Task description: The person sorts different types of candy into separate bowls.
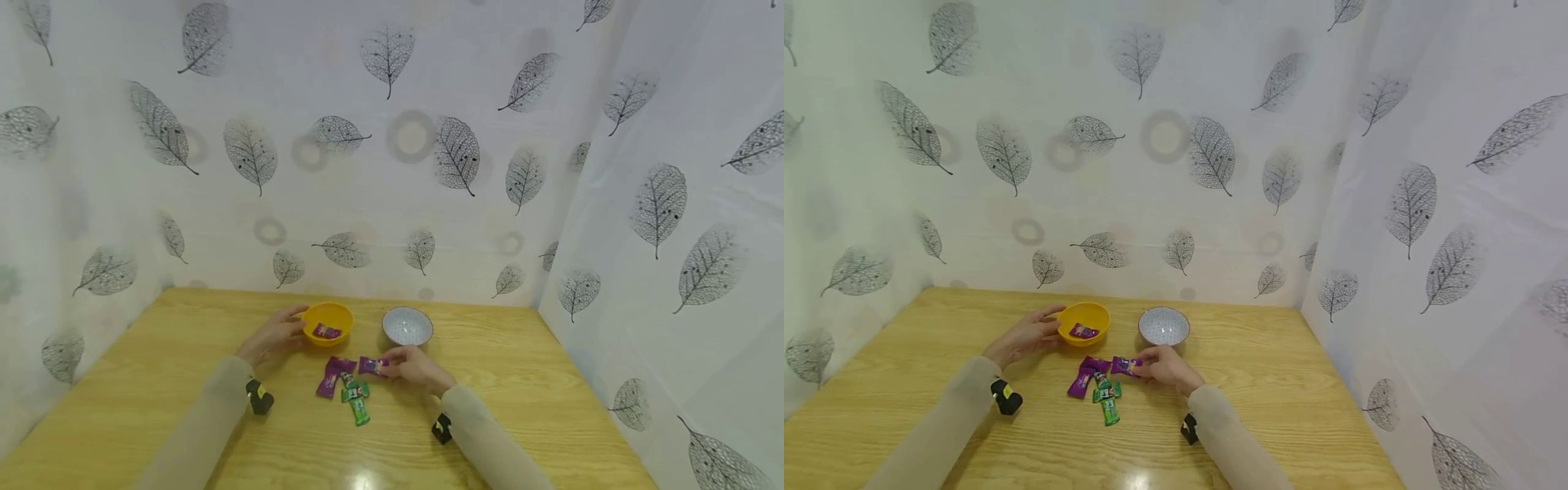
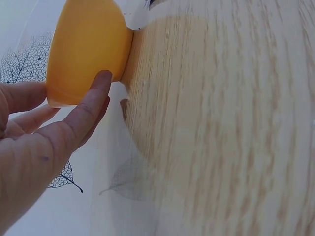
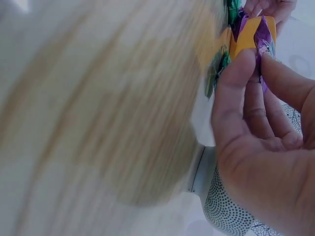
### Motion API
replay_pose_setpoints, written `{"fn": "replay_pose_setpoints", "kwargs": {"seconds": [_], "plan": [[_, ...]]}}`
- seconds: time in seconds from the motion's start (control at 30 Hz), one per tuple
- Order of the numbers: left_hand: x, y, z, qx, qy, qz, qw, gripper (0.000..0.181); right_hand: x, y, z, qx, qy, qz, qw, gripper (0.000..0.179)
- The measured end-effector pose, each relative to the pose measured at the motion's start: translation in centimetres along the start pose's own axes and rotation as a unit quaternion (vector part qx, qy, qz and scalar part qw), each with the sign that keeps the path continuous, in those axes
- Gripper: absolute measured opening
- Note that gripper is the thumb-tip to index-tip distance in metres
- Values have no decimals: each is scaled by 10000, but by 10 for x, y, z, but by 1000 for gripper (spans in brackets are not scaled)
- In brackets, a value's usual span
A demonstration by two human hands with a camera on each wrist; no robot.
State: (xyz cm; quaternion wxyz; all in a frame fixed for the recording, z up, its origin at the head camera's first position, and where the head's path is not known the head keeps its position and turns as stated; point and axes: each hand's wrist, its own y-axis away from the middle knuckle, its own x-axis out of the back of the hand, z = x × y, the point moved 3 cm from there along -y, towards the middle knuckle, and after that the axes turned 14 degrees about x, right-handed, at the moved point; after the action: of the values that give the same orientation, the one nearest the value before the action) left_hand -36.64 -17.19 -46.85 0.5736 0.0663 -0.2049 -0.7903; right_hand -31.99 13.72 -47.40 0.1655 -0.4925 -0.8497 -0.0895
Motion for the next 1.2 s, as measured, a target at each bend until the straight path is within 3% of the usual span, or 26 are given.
{"fn": "replay_pose_setpoints", "kwargs": {"seconds": [0.27, 0.73, 1.2], "plan": [[1, 1, 1, 17, -74, 69, 9999, 53, -4, -4, -2, 95, -462, -48, 9989, 30], [0, -2, -1, 10, -132, 148, 9998, 51, -12, -16, -13, 372, -382, 37, 9986, 29], [-2, -1, -1, -4, 94, 50, 9999, 51, -15, -34, -26, 394, -1060, 545, 9921, 35]]}}
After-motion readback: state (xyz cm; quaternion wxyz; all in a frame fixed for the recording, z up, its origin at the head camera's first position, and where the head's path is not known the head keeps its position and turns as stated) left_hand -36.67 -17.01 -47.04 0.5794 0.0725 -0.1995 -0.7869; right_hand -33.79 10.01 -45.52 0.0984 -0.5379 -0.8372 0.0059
